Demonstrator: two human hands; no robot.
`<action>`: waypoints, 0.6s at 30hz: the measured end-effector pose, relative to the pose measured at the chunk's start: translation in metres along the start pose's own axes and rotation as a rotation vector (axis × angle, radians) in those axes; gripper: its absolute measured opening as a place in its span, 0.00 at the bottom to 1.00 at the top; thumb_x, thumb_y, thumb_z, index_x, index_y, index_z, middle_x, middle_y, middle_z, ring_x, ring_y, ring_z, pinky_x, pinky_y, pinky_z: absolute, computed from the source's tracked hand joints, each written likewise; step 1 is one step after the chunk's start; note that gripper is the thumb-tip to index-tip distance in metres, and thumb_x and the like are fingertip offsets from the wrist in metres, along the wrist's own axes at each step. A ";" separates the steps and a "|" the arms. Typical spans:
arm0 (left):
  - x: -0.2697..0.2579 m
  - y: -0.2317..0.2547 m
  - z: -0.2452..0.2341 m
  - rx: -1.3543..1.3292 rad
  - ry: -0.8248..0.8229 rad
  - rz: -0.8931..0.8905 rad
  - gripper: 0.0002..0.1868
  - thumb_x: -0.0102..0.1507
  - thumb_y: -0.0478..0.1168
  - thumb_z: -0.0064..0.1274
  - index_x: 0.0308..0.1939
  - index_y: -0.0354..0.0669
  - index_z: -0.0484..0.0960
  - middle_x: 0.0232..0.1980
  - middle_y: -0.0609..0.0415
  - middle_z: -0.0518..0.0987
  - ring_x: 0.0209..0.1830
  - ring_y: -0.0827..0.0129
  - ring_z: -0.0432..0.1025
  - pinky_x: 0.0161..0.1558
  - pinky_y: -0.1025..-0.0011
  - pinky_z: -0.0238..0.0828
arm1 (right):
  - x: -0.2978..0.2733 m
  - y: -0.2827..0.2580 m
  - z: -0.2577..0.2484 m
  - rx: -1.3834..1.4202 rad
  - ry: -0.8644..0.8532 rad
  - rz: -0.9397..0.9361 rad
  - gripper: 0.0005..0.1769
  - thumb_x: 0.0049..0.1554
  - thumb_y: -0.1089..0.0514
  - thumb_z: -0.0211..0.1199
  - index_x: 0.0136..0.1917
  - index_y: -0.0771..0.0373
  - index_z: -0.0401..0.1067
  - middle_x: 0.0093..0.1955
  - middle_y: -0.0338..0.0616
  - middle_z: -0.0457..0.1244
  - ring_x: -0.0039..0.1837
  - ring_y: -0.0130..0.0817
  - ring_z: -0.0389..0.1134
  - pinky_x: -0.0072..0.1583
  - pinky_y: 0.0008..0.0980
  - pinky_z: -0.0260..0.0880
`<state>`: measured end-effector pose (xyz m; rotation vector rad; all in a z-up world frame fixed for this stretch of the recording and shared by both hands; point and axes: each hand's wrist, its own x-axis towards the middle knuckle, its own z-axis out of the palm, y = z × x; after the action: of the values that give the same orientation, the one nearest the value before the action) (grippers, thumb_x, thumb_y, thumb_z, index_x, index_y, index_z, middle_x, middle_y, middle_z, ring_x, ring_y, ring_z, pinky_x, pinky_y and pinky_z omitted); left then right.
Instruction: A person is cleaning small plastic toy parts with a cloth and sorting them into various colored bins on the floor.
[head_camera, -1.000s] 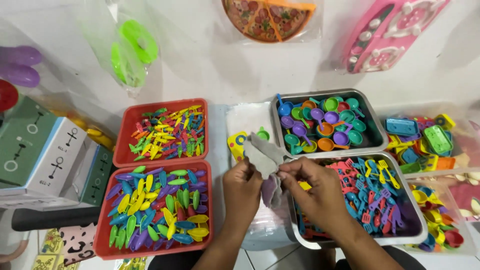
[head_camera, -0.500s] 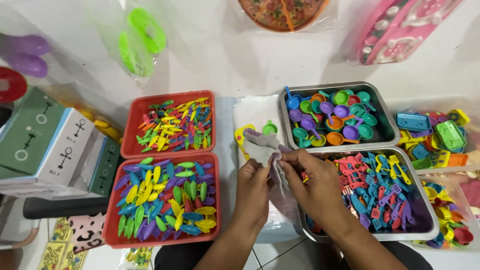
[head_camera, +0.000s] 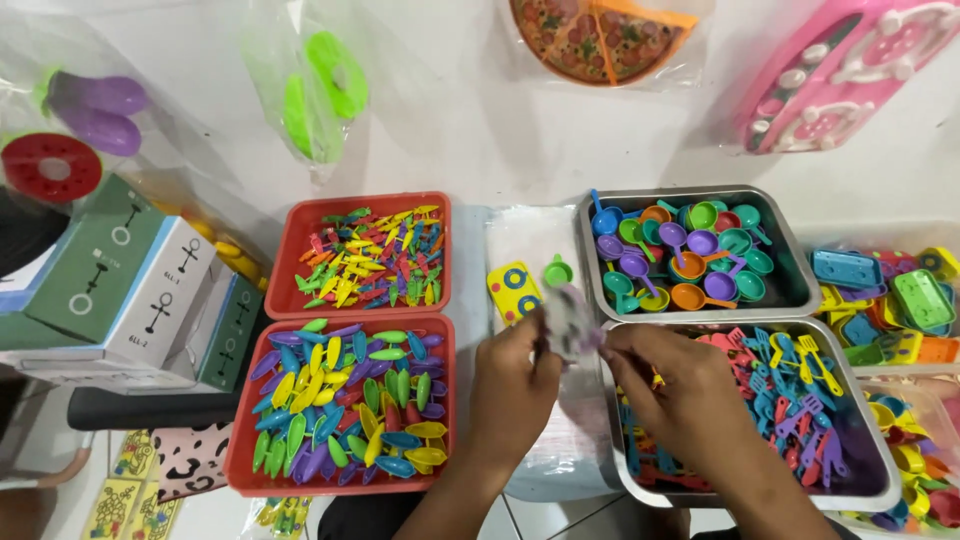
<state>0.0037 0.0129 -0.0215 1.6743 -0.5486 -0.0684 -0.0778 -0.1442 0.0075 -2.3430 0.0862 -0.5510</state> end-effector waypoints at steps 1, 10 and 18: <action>0.002 0.009 -0.004 0.372 -0.020 0.179 0.20 0.56 0.30 0.51 0.53 0.38 0.82 0.35 0.46 0.85 0.25 0.54 0.77 0.30 0.60 0.71 | 0.000 0.001 -0.007 -0.062 -0.042 0.022 0.08 0.49 0.65 0.65 0.45 0.61 0.77 0.38 0.36 0.72 0.30 0.31 0.67 0.34 0.29 0.67; 0.001 -0.010 0.008 0.668 -0.262 0.663 0.16 0.59 0.36 0.56 0.51 0.41 0.83 0.49 0.56 0.84 0.48 0.67 0.78 0.48 0.68 0.71 | -0.019 0.016 -0.029 -0.183 -0.207 0.198 0.13 0.42 0.67 0.64 0.42 0.57 0.78 0.30 0.39 0.72 0.26 0.37 0.65 0.33 0.34 0.67; -0.001 -0.008 0.014 0.237 0.224 0.292 0.13 0.54 0.29 0.55 0.42 0.33 0.84 0.31 0.53 0.84 0.21 0.67 0.73 0.26 0.71 0.68 | -0.018 -0.004 0.009 0.207 0.159 0.037 0.08 0.52 0.67 0.64 0.46 0.67 0.79 0.35 0.38 0.73 0.33 0.23 0.70 0.37 0.20 0.68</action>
<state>0.0007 0.0010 -0.0323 1.7839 -0.6430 0.4060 -0.0902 -0.1312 -0.0021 -2.0910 0.1388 -0.6940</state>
